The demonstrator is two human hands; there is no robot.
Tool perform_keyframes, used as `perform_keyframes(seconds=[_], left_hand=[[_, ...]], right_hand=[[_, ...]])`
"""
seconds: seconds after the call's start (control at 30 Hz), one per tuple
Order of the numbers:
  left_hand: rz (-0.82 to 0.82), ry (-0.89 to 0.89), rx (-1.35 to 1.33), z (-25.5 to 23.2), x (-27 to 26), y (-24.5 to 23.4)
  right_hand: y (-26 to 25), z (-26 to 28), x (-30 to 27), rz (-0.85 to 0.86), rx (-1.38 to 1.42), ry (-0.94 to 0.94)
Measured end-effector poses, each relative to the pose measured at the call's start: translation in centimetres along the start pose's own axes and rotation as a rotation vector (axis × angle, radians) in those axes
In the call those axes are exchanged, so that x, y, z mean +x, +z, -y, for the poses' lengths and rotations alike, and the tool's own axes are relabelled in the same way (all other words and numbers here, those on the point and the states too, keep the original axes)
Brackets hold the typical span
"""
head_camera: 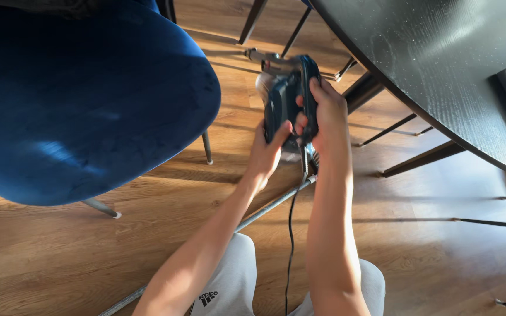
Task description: The person holds a broom and a handheld vacuum cleaner, using the vacuum to clean the bristles of the broom and the area around a table leg.
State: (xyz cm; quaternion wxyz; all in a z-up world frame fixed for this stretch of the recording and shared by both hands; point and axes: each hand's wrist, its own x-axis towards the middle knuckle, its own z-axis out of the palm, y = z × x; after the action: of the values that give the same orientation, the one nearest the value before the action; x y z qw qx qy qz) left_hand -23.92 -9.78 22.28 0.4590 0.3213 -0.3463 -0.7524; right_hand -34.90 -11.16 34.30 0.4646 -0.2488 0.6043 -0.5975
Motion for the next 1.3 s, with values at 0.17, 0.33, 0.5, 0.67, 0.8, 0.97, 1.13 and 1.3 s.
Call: perform_keyframes(seconds=[0.17, 0.33, 0.5, 0.67, 0.8, 0.97, 1.13, 1.3], left_hand=[[-0.05, -0.089, 0.267, -0.1, -7.2, -2.3], [0.115, -0.222, 0.009, 0.8, -12.7, -9.9], [0.058, -0.35, 0.163, 0.3, -13.5, -16.4], [0.143, -0.312, 0.148, -2.7, -10.0, -15.2], [0.168, -0.287, 0.281, -4.1, -7.9, -12.4], [0.188, -0.313, 0.254, -2.3, -5.5, -10.9], [0.162, -0.257, 0.125, 1.7, -2.2, -9.6], [0.16, -0.192, 0.255, 3.1, 2.8, -8.2]], right_hand=[[0.7, -1.7, -9.1, -0.014, 0.015, -0.032], [4.0, -7.4, -18.2, -0.034, 0.097, -0.155], [8.0, -11.2, -21.6, 0.002, 0.241, -0.258], [9.3, -11.5, -18.3, -0.061, 0.27, -0.284], [8.5, -10.6, -15.3, -0.082, 0.297, -0.27], [7.0, -9.7, -13.4, -0.139, 0.303, -0.233], [5.1, -9.9, -9.3, -0.161, 0.28, -0.208], [2.8, -10.0, -4.3, -0.193, 0.284, -0.2]])
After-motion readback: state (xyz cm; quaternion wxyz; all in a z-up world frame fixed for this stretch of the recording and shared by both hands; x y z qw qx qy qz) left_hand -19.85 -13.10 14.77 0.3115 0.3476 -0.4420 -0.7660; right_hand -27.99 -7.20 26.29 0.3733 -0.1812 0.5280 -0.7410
